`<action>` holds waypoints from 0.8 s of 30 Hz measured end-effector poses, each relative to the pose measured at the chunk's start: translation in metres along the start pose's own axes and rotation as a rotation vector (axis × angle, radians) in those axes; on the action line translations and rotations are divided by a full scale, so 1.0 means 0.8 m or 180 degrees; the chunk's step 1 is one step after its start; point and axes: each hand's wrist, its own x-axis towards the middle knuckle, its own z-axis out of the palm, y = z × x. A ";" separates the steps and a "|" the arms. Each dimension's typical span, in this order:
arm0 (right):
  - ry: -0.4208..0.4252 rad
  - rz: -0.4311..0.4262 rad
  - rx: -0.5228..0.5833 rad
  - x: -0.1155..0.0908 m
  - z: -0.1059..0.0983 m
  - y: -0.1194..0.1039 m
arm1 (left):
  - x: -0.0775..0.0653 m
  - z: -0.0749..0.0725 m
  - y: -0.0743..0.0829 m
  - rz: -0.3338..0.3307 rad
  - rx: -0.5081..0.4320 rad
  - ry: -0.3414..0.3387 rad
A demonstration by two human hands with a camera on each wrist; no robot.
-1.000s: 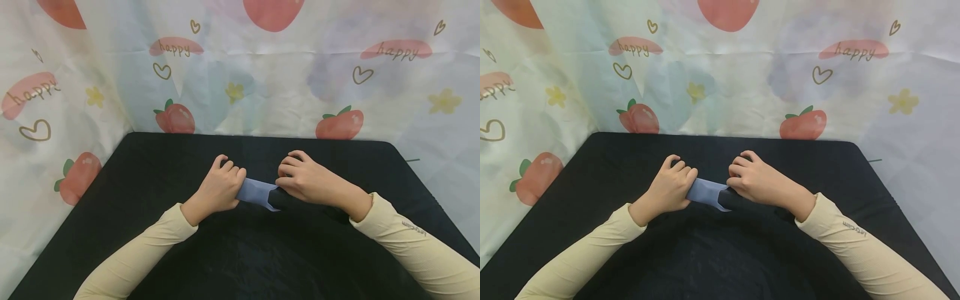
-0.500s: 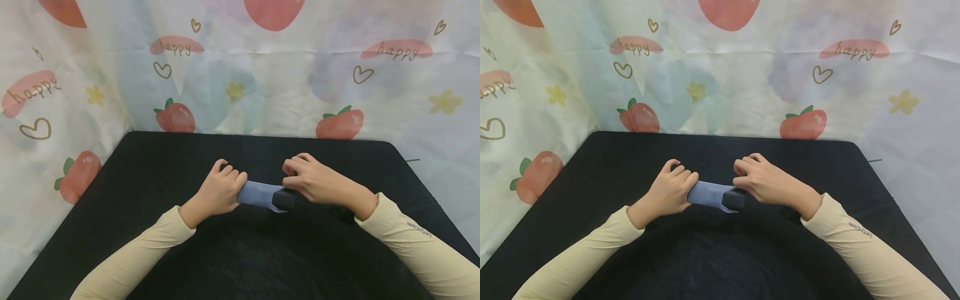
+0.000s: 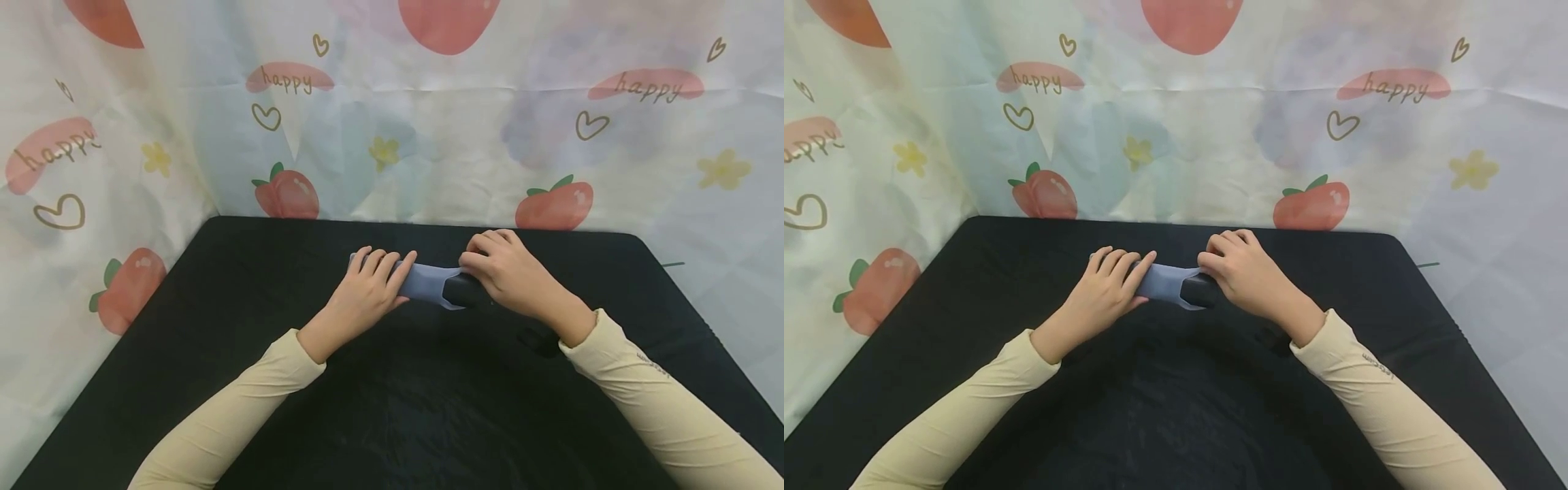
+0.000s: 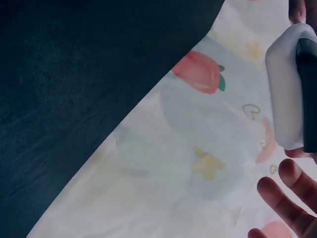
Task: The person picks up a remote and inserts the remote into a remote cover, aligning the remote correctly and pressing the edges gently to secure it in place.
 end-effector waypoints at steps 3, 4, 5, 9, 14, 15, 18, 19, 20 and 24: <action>0.0229 -0.0175 -0.0144 -0.002 0.001 -0.005 | -0.003 0.006 -0.001 -0.0107 0.0017 0.0081; 0.0317 -0.0280 -0.0237 -0.003 0.002 -0.007 | -0.004 0.007 -0.002 -0.0155 0.0021 0.0109; 0.0401 -0.0389 -0.0338 -0.004 0.002 -0.009 | -0.005 0.008 -0.003 -0.0201 0.0015 0.0146; 0.0688 -0.0724 -0.0611 -0.008 0.006 -0.015 | -0.004 0.010 -0.005 -0.0297 -0.0026 0.0275; 0.1139 -0.0791 -0.0772 -0.012 0.016 -0.017 | -0.003 0.011 -0.005 -0.0333 -0.0201 0.0303; 0.1284 -0.0814 -0.0821 -0.013 0.019 -0.017 | -0.003 0.012 -0.004 -0.0363 -0.0275 0.0284; 0.1823 -0.0941 -0.0922 -0.014 0.029 -0.020 | -0.003 0.012 0.000 -0.0462 -0.0586 0.0196; 0.2006 -0.0991 -0.0950 -0.013 0.032 -0.021 | -0.003 0.012 0.001 -0.0489 -0.0700 0.0167; 0.2177 -0.1036 -0.0972 -0.012 0.036 -0.022 | -0.003 0.011 0.002 -0.0516 -0.0813 0.0127; 0.2574 -0.1104 -0.0997 -0.010 0.044 -0.025 | -0.004 0.009 0.005 -0.0597 -0.1112 0.0014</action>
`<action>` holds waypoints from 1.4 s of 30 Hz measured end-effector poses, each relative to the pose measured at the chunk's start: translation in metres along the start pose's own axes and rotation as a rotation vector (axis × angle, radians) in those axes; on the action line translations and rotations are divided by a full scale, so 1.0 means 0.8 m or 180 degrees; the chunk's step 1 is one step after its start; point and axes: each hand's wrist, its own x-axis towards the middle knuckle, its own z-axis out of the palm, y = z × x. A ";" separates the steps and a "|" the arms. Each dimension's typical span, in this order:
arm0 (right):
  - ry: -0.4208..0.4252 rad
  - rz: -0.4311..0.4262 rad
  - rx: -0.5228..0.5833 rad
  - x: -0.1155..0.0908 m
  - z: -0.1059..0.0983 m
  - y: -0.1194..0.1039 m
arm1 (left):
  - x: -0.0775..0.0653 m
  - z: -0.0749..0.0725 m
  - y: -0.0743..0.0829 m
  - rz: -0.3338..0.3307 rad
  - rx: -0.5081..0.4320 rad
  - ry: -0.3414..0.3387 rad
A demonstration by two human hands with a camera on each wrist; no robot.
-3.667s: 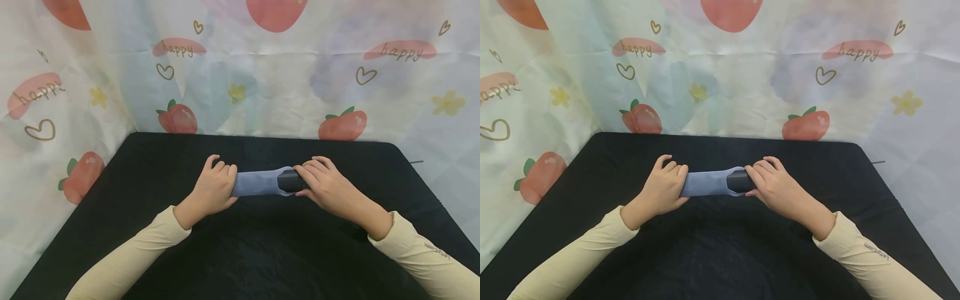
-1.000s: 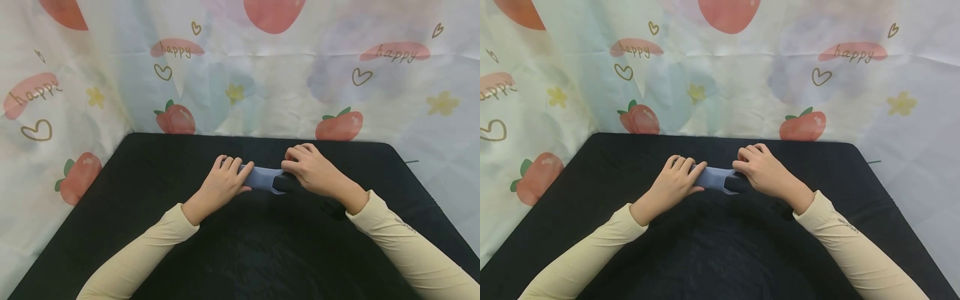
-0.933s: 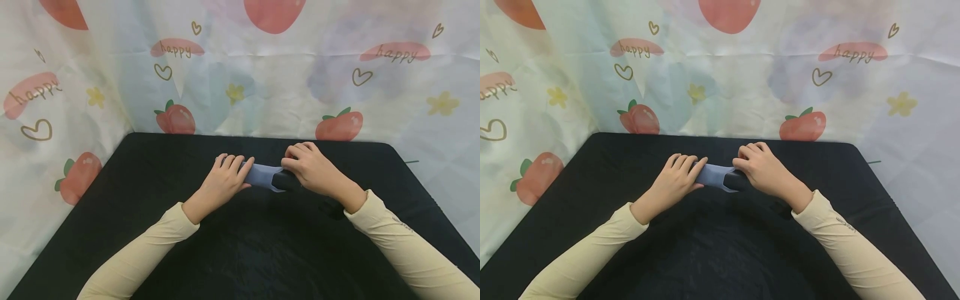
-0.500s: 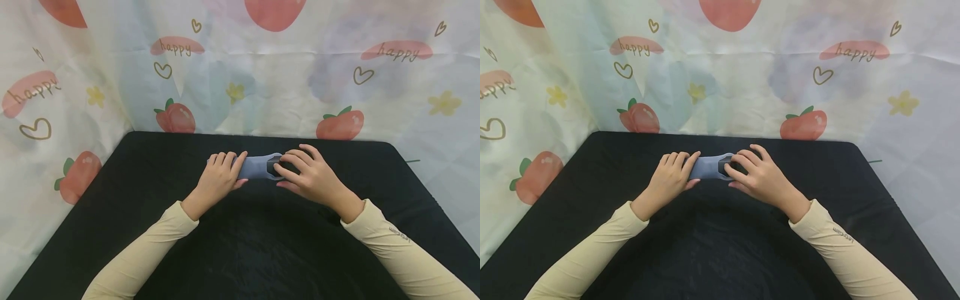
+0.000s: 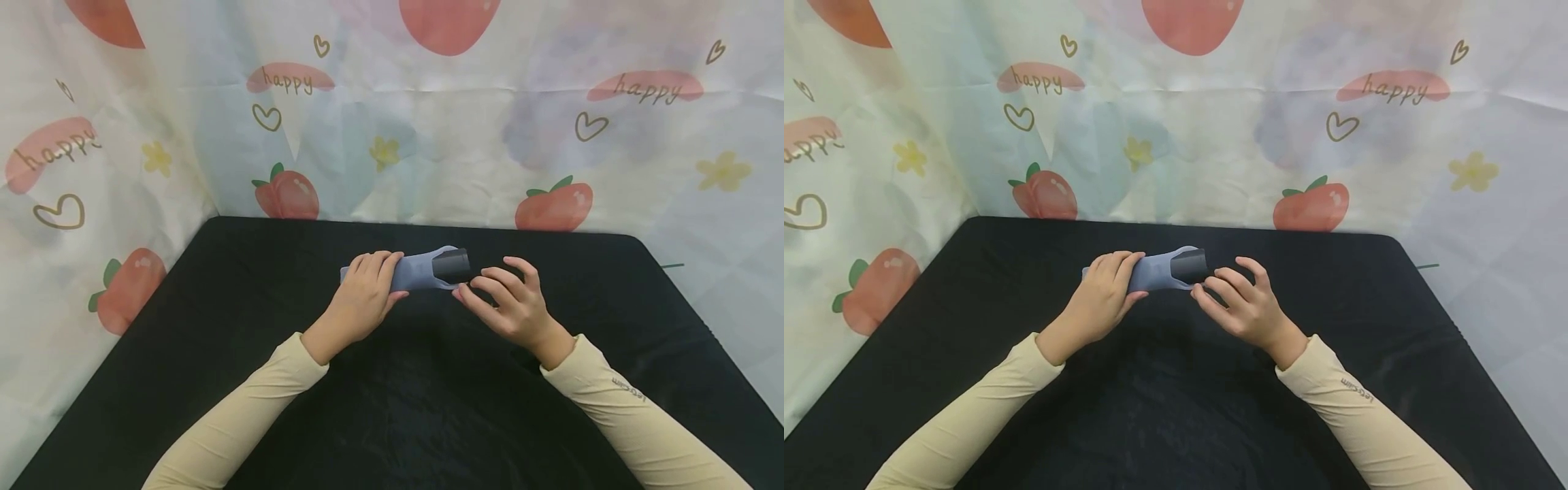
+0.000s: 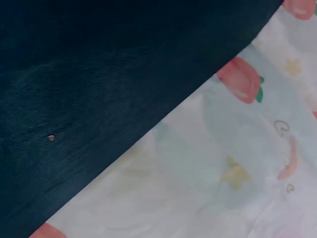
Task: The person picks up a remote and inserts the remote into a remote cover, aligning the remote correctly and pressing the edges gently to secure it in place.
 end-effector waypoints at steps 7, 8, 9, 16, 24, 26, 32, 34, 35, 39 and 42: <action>0.0097 0.0110 0.0029 0.001 0.000 -0.002 | -0.001 -0.001 0.004 -0.0075 -0.0217 0.0017; 0.0121 0.0132 0.0030 0.001 0.000 -0.003 | -0.001 -0.002 0.004 -0.0073 -0.0225 0.0010; 0.0149 0.0152 0.0025 0.002 0.001 -0.003 | -0.001 -0.002 0.005 -0.0069 -0.0233 0.0012; 0.0396 0.0307 0.0136 0.006 0.008 -0.008 | 0.000 -0.007 0.010 -0.0094 -0.0354 0.0094; 0.0304 0.0170 0.0200 0.002 0.007 -0.016 | -0.006 -0.008 -0.003 -0.0050 -0.0852 -0.0125; 0.0239 0.0032 0.0173 0.002 0.003 -0.017 | -0.009 -0.006 -0.010 0.0030 -0.1019 -0.0213; 0.0319 -0.0206 0.0367 0.005 -0.005 -0.011 | -0.016 -0.006 -0.030 0.0484 -0.1272 -0.0276; 0.0332 -0.0284 0.0511 0.008 -0.007 -0.008 | -0.017 -0.006 -0.032 0.0617 -0.1289 -0.0268; 0.0319 -0.0323 0.0573 0.009 -0.007 -0.007 | -0.018 -0.005 -0.033 0.0671 -0.1277 -0.0250; 0.0309 -0.0397 0.0739 0.016 -0.007 -0.007 | -0.021 -0.002 -0.036 0.0831 -0.1271 -0.0124; 0.0369 -0.0367 0.0761 0.020 -0.006 -0.009 | -0.020 -0.002 -0.035 0.0885 -0.1315 -0.0072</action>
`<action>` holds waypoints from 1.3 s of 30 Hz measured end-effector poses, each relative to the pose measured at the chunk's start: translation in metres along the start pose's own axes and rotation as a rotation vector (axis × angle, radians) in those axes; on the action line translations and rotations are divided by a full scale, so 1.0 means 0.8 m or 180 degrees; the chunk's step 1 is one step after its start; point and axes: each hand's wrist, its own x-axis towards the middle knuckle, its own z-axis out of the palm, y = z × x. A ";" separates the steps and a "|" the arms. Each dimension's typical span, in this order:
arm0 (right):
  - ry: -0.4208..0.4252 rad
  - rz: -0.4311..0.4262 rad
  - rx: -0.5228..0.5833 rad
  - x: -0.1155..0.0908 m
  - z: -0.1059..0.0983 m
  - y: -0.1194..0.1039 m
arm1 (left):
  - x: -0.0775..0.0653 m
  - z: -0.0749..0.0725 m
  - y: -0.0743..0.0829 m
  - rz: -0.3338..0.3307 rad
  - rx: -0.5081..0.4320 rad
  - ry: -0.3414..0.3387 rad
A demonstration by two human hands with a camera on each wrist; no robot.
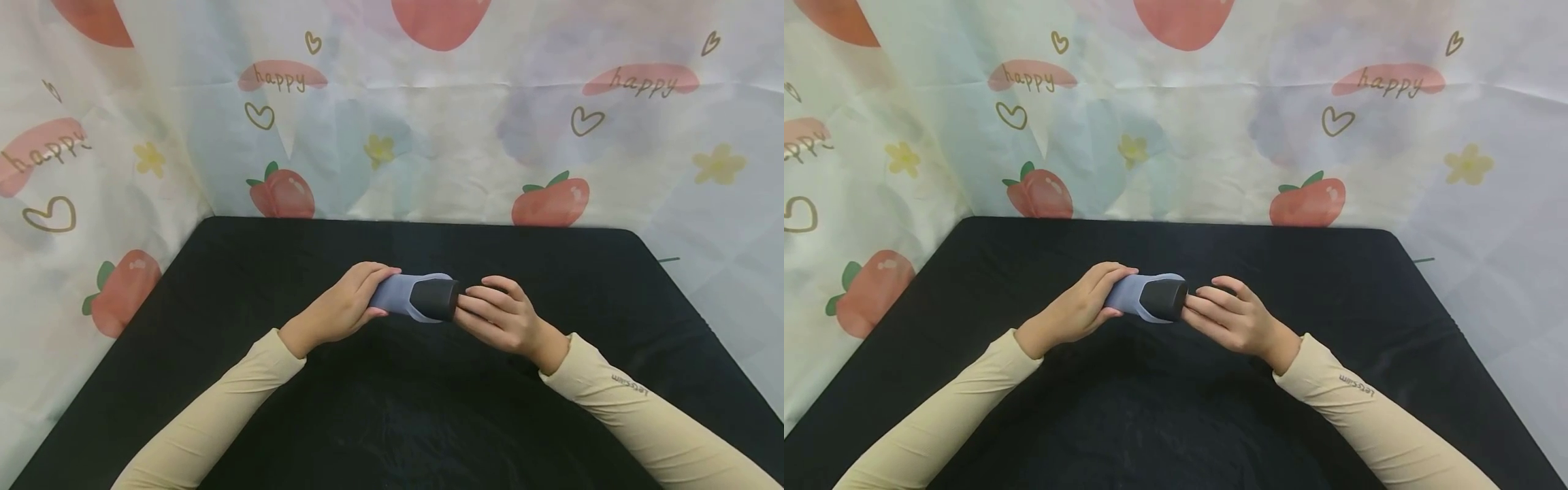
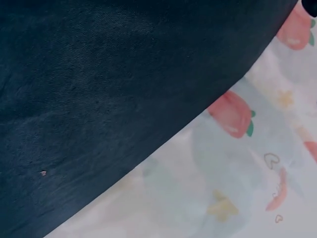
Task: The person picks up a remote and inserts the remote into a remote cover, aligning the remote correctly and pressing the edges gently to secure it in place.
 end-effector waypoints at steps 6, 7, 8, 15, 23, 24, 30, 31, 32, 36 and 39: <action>0.0282 -0.0034 0.0005 0.009 0.005 -0.001 | 0.001 0.001 0.005 0.0025 -0.0061 0.0021; 0.0295 -0.0047 0.0019 0.009 0.005 -0.002 | 0.000 0.002 0.006 0.0015 -0.0058 0.0027; 0.0301 -0.0058 0.0028 0.009 0.005 -0.002 | 0.000 0.002 0.006 0.0006 -0.0070 0.0038; 0.0035 -0.0031 0.0149 0.007 0.001 -0.001 | -0.005 0.004 0.005 -0.0138 -0.0065 0.0107; -0.0628 0.0029 0.0363 0.002 -0.015 0.001 | -0.013 0.000 0.001 -0.0209 -0.0006 0.0061; -0.0731 0.0043 0.0387 0.001 -0.017 0.001 | -0.014 -0.001 0.001 -0.0207 0.0003 0.0041; -0.1206 0.0033 0.0486 0.000 -0.027 -0.002 | -0.016 -0.007 0.002 -0.0171 0.0116 -0.0104; -0.1265 0.0023 0.0479 0.000 -0.029 -0.002 | -0.017 -0.008 0.002 -0.0160 0.0145 -0.0130; -0.1323 0.0026 0.0464 0.000 -0.030 -0.003 | -0.017 -0.009 0.002 -0.0150 0.0179 -0.0152; -0.1586 0.0163 0.0416 0.000 -0.035 -0.007 | -0.020 -0.013 0.001 -0.0113 0.0307 -0.0167; -0.1800 0.0315 0.0469 0.002 -0.040 -0.012 | -0.023 -0.016 0.001 -0.0039 0.0374 -0.0153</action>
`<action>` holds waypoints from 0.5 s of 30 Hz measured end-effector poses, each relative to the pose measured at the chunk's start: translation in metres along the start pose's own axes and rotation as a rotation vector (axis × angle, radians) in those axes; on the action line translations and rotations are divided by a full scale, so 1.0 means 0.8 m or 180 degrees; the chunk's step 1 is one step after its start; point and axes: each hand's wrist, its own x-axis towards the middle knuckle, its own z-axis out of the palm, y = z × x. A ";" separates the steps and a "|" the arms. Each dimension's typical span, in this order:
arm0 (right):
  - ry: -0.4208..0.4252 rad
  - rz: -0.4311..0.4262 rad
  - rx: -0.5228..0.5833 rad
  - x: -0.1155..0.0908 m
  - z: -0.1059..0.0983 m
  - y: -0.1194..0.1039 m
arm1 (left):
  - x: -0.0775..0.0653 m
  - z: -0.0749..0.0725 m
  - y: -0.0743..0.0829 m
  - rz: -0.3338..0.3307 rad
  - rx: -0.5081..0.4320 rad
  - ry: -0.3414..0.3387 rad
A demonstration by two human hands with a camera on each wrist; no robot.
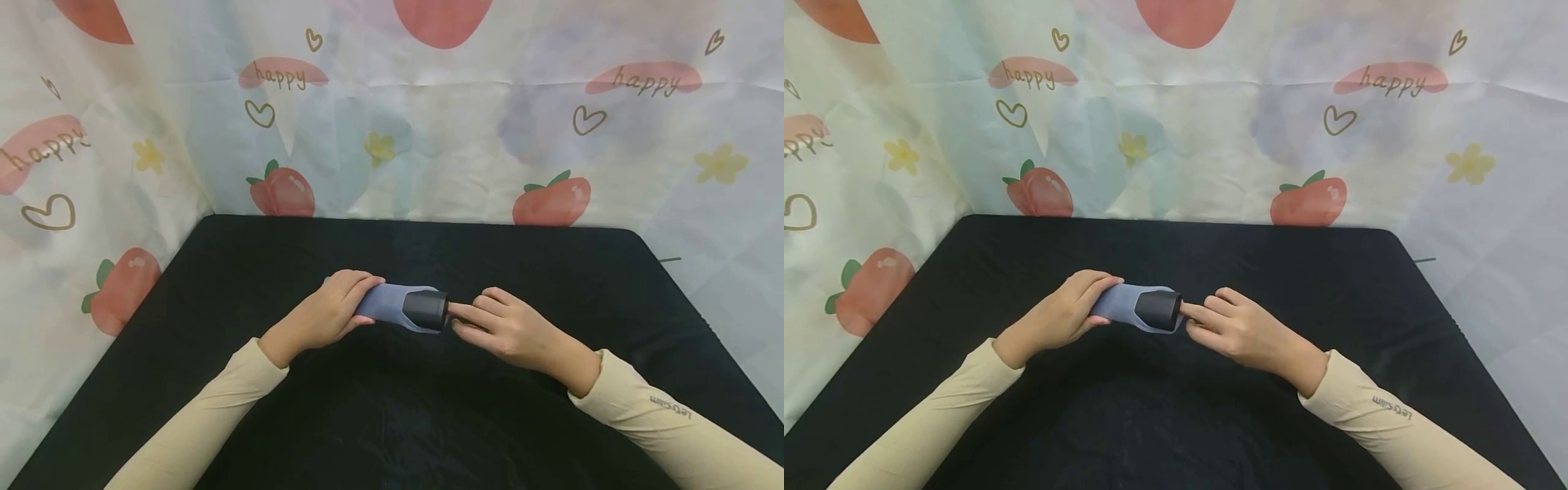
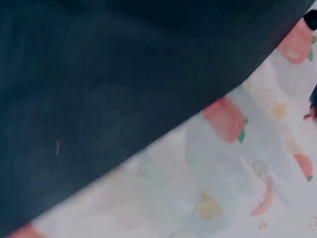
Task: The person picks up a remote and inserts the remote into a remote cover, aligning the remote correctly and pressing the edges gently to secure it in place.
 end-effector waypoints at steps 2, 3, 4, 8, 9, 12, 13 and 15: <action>-0.0073 0.0115 0.0121 0.000 -0.003 -0.003 | 0.000 -0.002 0.001 0.0032 0.0033 0.0038; -0.0083 0.0161 0.0170 0.001 -0.004 -0.004 | 0.000 -0.002 0.001 0.0034 0.0048 0.0049; -0.0082 0.0201 0.0206 0.003 -0.004 -0.005 | 0.001 -0.003 0.002 0.0018 0.0056 0.0069; 0.0015 0.0334 0.0289 0.009 -0.005 -0.006 | 0.002 -0.006 0.004 -0.0081 0.0082 0.0146; 0.0033 0.0365 0.0283 0.010 -0.005 -0.007 | 0.001 -0.005 0.005 -0.0099 0.0087 0.0159; 0.0100 0.0446 0.0234 0.013 -0.006 -0.009 | 0.000 -0.004 0.010 -0.0123 0.0106 0.0205; 0.0097 0.0473 0.0217 0.014 -0.007 -0.010 | 0.000 -0.004 0.011 -0.0130 0.0120 0.0220; 0.0060 0.0487 0.0178 0.015 -0.009 -0.011 | 0.000 -0.003 0.013 -0.0141 0.0139 0.0239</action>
